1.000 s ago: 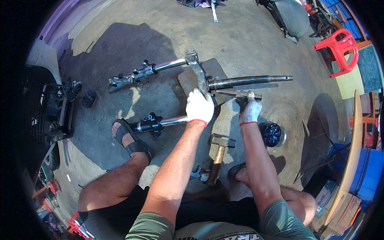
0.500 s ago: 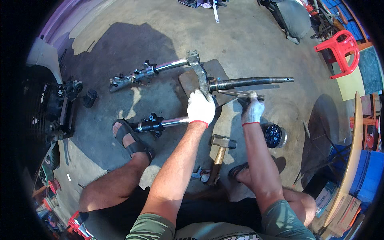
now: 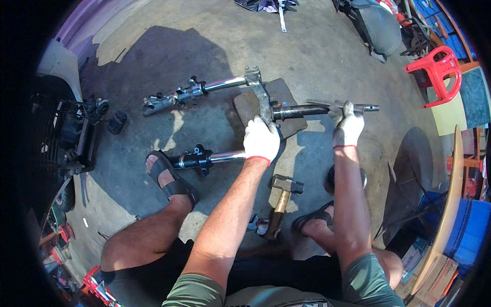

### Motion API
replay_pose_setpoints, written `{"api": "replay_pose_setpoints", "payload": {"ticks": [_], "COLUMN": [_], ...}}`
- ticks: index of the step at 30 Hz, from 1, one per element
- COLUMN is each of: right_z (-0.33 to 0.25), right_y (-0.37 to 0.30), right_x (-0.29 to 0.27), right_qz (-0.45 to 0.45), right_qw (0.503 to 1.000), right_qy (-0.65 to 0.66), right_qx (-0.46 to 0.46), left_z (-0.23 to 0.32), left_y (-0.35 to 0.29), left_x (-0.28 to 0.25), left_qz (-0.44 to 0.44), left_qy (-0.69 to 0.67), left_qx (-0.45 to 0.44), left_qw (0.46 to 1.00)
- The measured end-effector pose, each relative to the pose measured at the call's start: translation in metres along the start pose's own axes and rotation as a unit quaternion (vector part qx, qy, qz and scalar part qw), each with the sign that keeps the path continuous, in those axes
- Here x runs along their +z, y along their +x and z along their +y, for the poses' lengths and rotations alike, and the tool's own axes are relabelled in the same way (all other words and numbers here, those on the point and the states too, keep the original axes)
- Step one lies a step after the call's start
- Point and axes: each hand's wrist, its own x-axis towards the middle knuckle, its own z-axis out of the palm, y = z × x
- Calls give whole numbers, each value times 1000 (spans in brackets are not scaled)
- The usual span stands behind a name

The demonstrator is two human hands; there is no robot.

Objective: The person sits on the floor in a cluttered garage and uses a hammer to repeatedly strike a metal car part, likely a suspension component, to adjust or separate it. The person handles the part with gloved hands and uses a hammer throughout the clip.

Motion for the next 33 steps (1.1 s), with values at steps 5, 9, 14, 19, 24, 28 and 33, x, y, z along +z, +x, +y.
{"api": "replay_pose_setpoints", "payload": {"ticks": [5,9,14,19,24,28,33], "right_z": [21,9,30,32,20,20,13], "right_y": [26,10,23,27,40,55,39], "right_x": [10,32,25,22,40,29,51], "right_qz": [-99,-78,-133,-92,-69,-58,-70], "right_qw": [937,993,973,984,982,977,979], "right_qy": [-323,-85,-184,-155,-172,-201,-171], "right_qx": [-85,6,-39,14,27,52,81], "left_z": [2,-4,-2,0,-2,1,-1], "left_y": [-1,0,0,0,-1,0,-1], "left_x": [2,-2,-1,2,-3,1,-3], "left_qz": [5,-8,-2,4,-2,-4,-2], "left_qy": [4,10,6,10,10,2,14], "left_qx": [1,-12,-12,2,-2,1,-4], "left_qw": [1000,1000,1000,1000,1000,1000,1000]}}
